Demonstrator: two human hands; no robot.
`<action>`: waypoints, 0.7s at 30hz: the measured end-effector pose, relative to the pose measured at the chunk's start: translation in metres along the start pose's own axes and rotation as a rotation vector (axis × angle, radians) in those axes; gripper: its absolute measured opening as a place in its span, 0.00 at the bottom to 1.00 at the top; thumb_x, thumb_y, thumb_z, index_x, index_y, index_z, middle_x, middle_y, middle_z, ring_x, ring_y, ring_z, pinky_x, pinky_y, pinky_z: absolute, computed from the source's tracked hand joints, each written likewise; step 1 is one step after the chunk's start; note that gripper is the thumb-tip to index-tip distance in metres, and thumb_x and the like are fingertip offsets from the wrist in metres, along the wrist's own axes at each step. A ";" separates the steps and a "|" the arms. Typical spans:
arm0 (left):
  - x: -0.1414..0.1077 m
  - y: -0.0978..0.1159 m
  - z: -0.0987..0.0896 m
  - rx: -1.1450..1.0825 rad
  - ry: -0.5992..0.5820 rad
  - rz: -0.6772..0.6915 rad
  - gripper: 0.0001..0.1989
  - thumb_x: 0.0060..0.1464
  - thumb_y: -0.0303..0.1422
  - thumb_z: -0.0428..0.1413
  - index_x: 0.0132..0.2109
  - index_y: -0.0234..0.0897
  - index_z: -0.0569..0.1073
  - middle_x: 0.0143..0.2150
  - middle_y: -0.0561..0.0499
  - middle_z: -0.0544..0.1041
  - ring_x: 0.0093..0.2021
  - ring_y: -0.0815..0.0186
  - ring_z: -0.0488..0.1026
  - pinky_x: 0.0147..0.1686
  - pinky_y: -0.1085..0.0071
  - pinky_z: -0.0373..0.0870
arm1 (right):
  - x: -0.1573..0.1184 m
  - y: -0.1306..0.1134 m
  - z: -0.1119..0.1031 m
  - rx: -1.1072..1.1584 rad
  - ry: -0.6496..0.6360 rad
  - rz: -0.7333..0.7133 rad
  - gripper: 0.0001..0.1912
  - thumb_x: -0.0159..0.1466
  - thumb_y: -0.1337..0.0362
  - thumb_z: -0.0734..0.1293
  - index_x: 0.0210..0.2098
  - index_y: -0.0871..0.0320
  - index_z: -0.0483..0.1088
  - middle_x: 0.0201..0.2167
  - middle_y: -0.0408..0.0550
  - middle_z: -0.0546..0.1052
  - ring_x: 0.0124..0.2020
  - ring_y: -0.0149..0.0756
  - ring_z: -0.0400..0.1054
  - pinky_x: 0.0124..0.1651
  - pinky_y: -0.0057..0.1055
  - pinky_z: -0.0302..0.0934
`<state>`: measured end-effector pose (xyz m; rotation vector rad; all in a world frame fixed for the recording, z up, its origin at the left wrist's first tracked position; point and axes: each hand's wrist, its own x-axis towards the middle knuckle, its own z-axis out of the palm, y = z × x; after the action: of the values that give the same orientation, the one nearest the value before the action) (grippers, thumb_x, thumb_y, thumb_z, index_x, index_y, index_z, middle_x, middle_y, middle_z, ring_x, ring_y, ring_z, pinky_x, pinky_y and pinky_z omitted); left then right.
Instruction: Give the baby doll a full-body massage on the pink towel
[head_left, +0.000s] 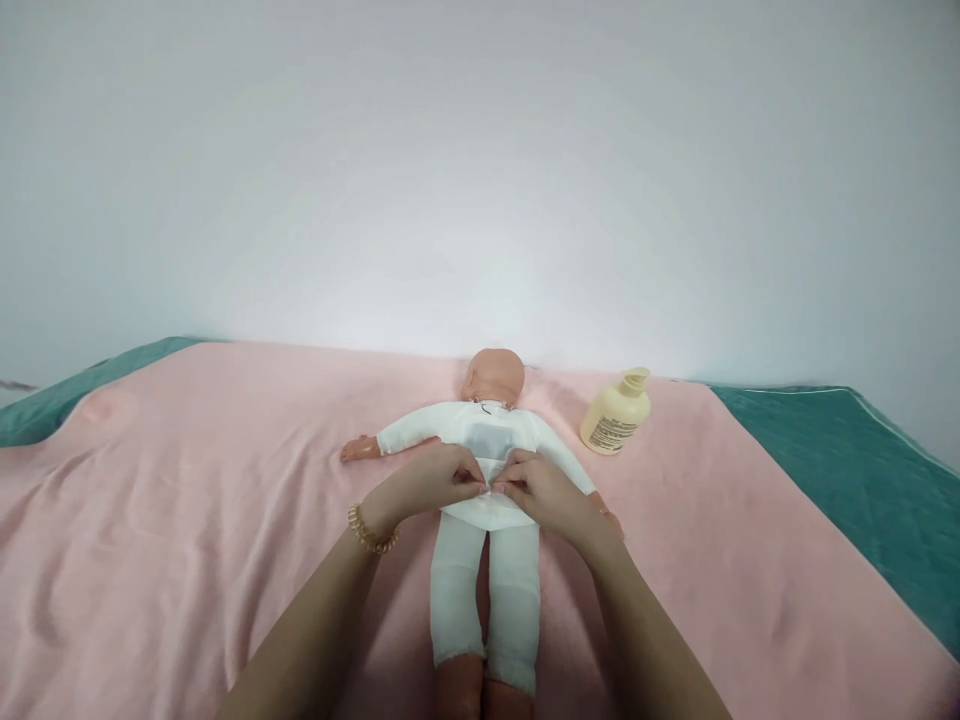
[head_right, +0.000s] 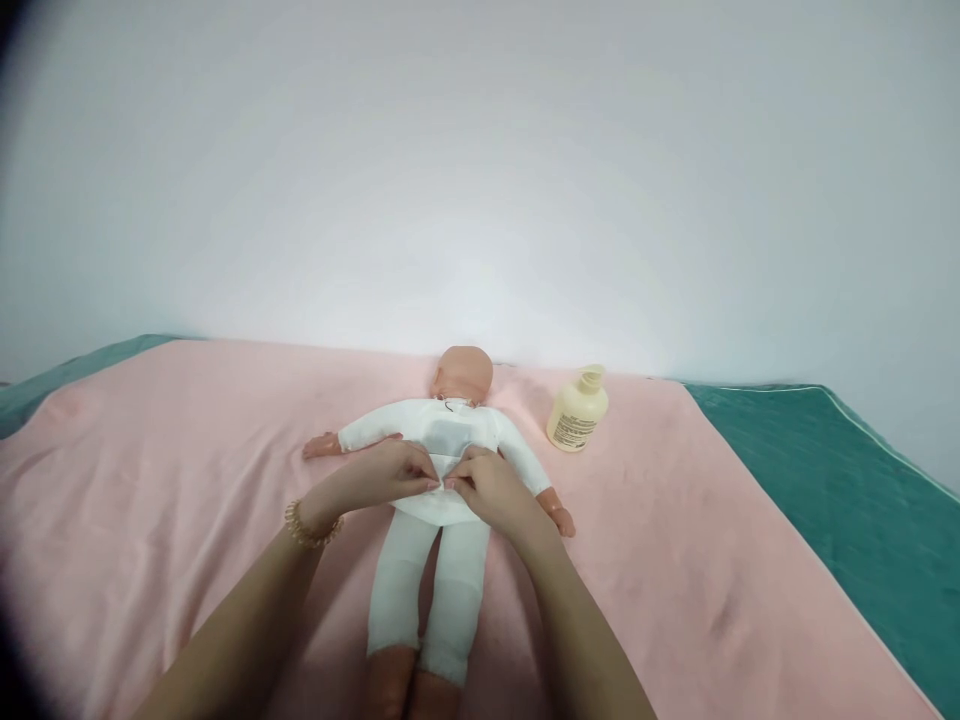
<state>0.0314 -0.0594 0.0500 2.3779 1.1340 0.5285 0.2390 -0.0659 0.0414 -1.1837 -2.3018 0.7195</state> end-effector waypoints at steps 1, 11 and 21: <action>0.001 0.000 -0.001 -0.004 0.009 -0.001 0.10 0.57 0.33 0.54 0.31 0.41 0.78 0.32 0.55 0.80 0.34 0.65 0.74 0.38 0.69 0.69 | 0.001 0.002 -0.001 -0.001 0.021 -0.010 0.13 0.64 0.69 0.62 0.30 0.55 0.77 0.34 0.46 0.74 0.36 0.37 0.69 0.38 0.33 0.62; 0.004 0.003 -0.004 -0.079 -0.051 -0.039 0.10 0.56 0.33 0.53 0.33 0.39 0.79 0.36 0.54 0.81 0.41 0.62 0.75 0.46 0.67 0.67 | 0.005 0.004 0.000 0.013 -0.003 0.064 0.12 0.64 0.71 0.64 0.29 0.57 0.77 0.34 0.47 0.73 0.39 0.37 0.68 0.42 0.32 0.60; 0.011 -0.008 0.008 -0.044 0.092 -0.053 0.11 0.59 0.34 0.51 0.35 0.40 0.78 0.37 0.53 0.80 0.40 0.61 0.74 0.44 0.66 0.66 | 0.009 0.011 0.004 -0.095 0.120 0.082 0.13 0.66 0.70 0.61 0.31 0.57 0.76 0.37 0.48 0.74 0.41 0.39 0.68 0.44 0.34 0.60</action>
<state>0.0364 -0.0483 0.0407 2.3005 1.2085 0.6433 0.2382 -0.0539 0.0330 -1.3338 -2.2203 0.5576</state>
